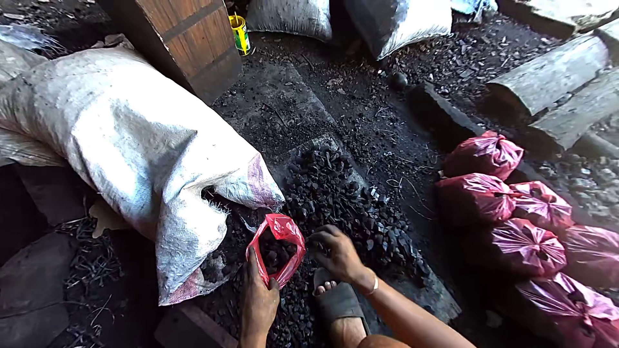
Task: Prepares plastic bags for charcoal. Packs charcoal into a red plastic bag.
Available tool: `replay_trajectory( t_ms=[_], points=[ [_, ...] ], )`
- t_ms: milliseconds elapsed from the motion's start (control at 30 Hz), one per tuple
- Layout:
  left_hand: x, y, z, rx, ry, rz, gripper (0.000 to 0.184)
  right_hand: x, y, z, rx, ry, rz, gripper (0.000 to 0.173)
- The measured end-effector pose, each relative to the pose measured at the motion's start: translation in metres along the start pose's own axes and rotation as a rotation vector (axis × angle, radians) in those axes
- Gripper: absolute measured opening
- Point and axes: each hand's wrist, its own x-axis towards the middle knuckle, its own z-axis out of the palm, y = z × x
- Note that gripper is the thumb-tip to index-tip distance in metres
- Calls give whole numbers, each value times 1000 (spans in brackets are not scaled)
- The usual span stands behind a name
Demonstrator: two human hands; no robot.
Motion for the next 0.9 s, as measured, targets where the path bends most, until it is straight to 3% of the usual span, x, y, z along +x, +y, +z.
replay_trajectory(
  t_ms=[133,233,333,500,633,767,900],
  points=[
    [0,2,0,24,-3,-9,108,31,-38,61,195,-248,-271,25],
    [-2,-2,2,-3,7,0,105,48,-40,83,20,-446,-293,30],
    [-4,-3,1,6,14,3,102,57,-30,75,-238,-487,-215,27],
    [-1,6,6,13,0,-9,103,54,-4,46,-283,-412,-130,33],
    [0,0,9,0,23,-1,103,29,3,8,-259,-193,-79,30],
    [2,-7,5,-20,26,-12,102,-5,36,-13,-144,51,157,21],
    [0,-1,4,11,4,-23,102,-18,75,-31,-187,121,366,28]
  ],
)
